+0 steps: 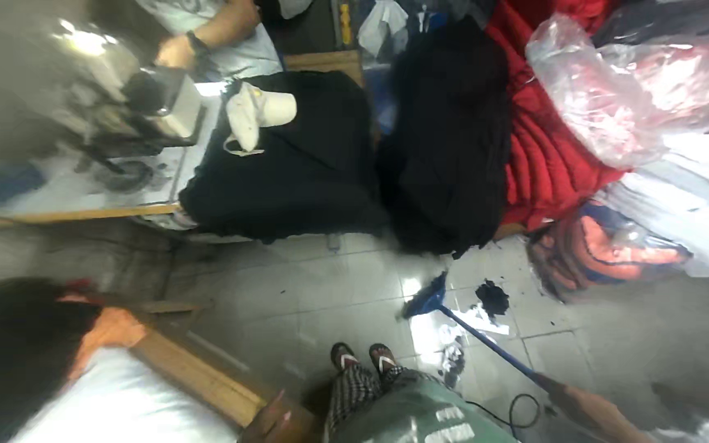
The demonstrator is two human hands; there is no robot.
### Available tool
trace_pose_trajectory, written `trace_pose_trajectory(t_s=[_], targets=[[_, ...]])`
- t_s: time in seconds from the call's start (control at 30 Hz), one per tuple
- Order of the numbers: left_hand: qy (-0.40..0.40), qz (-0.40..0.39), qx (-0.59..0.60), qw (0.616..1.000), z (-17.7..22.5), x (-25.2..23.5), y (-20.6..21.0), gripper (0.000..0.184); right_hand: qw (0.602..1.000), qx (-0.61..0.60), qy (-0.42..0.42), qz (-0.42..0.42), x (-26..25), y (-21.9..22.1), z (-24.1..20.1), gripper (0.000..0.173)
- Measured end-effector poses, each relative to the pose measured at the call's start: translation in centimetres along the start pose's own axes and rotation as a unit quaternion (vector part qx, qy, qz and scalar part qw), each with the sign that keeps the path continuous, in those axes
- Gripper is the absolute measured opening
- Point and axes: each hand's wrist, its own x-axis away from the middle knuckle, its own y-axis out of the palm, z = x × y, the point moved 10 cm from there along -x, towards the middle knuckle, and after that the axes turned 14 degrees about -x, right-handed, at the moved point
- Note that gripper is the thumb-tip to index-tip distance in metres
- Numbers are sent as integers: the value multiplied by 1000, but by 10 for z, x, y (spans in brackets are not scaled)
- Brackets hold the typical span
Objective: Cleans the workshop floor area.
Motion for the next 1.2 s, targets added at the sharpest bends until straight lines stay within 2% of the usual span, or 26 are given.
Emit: trace_pose_trajectory(t_s=[0.07,0.17,0.3,0.4,0.5,0.6,0.67,0.73,0.8,0.9,1.0,1.1,1.13,1.2], targets=[[-16,-8,8,1000,-7,7,-5,57,998,31,-53,-21,-1,1,-65,53],[-23,15,22,999,-29,20,-19,57,980,121,-152,-51,-18,17,-202,50],[-67,46,55,995,-66,39,-39,58,935,221,-265,-83,-42,62,-399,50],[-107,77,78,988,-96,58,-48,56,914,254,-303,-91,-57,105,-526,50],[-134,72,96,984,-117,69,-45,54,911,262,-306,-83,-57,143,-619,44],[-166,58,110,978,-132,70,-41,54,919,282,-266,-76,-61,166,-658,40],[-209,42,153,965,-136,71,-40,56,927,269,-248,-77,-74,168,-645,40],[-200,50,168,964,-146,67,-32,55,935,262,-221,-85,-96,154,-598,43],[-170,46,162,971,-155,59,-27,56,942,269,-184,-81,-116,125,-529,47],[-161,41,150,975,-159,48,-33,55,953,273,-120,-62,-135,72,-402,44],[-141,33,137,980,-157,28,-45,54,971,235,-26,-21,-123,18,-305,45],[-135,-18,101,986,-156,9,-56,57,988,121,60,81,-120,-14,-226,48],[-131,-20,97,986,-155,3,-61,57,986,120,88,78,-106,-22,-210,45],[-121,-14,90,988,-154,-8,-76,57,976,190,104,21,-79,-30,-193,39]])
